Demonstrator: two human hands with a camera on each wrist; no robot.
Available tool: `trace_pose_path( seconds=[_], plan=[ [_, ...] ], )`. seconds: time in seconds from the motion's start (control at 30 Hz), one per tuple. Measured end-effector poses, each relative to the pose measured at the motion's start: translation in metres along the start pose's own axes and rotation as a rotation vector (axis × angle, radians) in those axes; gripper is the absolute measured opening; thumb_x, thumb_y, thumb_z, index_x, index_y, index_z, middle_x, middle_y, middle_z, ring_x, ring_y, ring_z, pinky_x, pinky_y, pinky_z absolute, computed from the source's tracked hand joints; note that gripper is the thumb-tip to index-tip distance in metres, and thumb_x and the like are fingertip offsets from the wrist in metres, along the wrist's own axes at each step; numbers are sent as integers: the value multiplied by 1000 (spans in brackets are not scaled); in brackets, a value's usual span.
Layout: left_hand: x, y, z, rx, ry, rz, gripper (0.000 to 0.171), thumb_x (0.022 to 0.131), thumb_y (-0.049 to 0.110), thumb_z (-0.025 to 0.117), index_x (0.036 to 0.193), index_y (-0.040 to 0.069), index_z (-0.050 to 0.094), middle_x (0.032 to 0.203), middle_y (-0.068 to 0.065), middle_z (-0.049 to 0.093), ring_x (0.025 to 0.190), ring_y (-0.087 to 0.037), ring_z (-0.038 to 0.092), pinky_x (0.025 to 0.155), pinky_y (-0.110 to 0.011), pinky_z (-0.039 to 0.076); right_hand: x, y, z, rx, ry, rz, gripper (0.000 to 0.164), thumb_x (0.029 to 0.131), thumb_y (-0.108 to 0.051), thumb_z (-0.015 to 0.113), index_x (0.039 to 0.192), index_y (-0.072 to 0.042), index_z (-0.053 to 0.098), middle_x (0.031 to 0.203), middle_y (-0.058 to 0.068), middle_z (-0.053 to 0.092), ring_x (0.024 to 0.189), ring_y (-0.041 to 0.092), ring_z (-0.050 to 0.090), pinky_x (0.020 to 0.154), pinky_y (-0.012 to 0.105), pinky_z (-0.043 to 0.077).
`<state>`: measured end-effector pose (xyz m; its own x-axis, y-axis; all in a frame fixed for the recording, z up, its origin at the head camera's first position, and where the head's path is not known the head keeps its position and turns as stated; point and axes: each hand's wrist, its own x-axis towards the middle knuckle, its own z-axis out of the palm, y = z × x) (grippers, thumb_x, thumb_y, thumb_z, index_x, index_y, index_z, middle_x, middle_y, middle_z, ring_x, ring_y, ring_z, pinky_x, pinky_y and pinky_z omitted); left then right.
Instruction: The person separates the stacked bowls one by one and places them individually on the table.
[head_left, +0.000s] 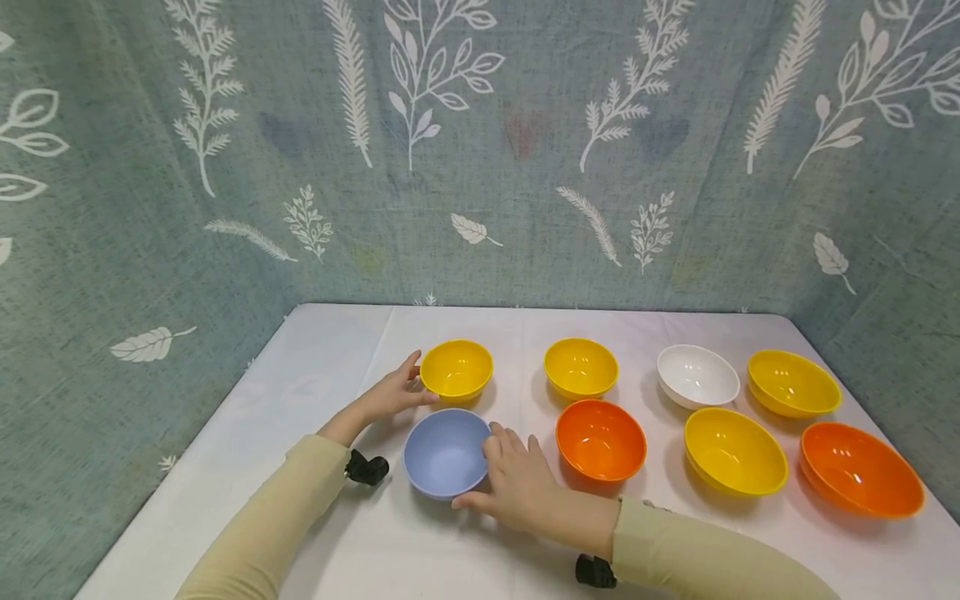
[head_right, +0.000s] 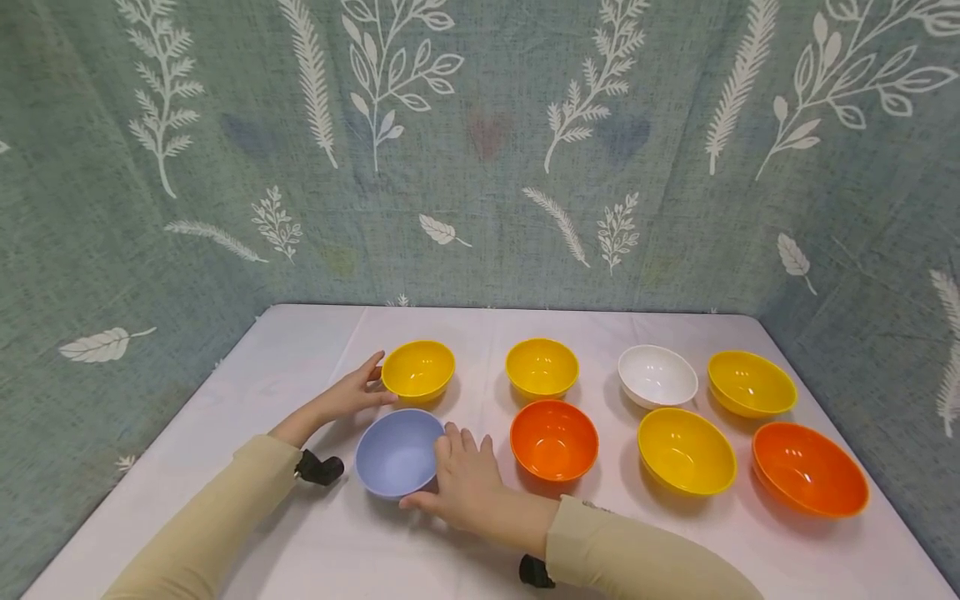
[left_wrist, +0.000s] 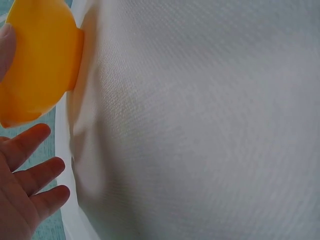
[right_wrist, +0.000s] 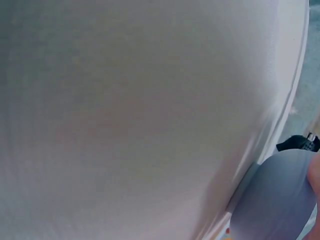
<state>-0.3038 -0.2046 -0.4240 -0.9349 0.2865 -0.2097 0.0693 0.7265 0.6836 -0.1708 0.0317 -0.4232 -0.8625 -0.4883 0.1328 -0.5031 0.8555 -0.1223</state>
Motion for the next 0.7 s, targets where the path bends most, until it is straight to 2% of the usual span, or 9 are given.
trace_pose_path(
  seconds=[0.2, 0.33, 0.43, 0.57, 0.7],
  plan=[
    [-1, 1, 0, 4, 2, 7, 103, 79, 51, 65, 147, 7, 1, 146, -26, 24, 132, -41, 29, 104, -55, 26, 0, 1, -1, 50, -29, 8, 65, 74, -69, 55, 97, -9, 42, 133, 18, 44, 105, 27, 51, 79, 41, 45],
    [-5, -2, -3, 6, 8, 37, 103, 79, 52, 64, 147, 6, 1, 145, -23, 27, 133, -39, 26, 104, -56, 25, -8, 4, -10, 141, -65, 19, 65, 77, -61, 60, 109, -6, 46, 137, 20, 39, 107, 28, 53, 83, 40, 48],
    [-9, -4, -10, 15, 25, 67, 101, 81, 50, 63, 147, 5, 1, 145, -18, 30, 134, -38, 24, 104, -58, 24, -19, 14, -28, 220, -64, 20, 62, 80, -53, 61, 116, -5, 45, 141, 19, 35, 112, 27, 52, 89, 41, 47],
    [-25, -15, -29, 31, 88, 87, 98, 83, 49, 61, 147, 5, 1, 146, -17, 30, 134, -40, 22, 102, -59, 24, -37, 45, -56, 295, 54, 26, 50, 83, -41, 64, 114, -5, 48, 142, 15, 36, 119, 28, 48, 96, 43, 41],
    [-53, -30, -54, 79, 166, 89, 95, 86, 50, 56, 146, 3, -1, 147, -22, 24, 133, -44, 20, 99, -61, 27, -52, 91, -80, 273, 159, 80, 48, 85, -36, 63, 118, -2, 50, 139, 17, 39, 123, 35, 41, 100, 51, 34]
  ],
)
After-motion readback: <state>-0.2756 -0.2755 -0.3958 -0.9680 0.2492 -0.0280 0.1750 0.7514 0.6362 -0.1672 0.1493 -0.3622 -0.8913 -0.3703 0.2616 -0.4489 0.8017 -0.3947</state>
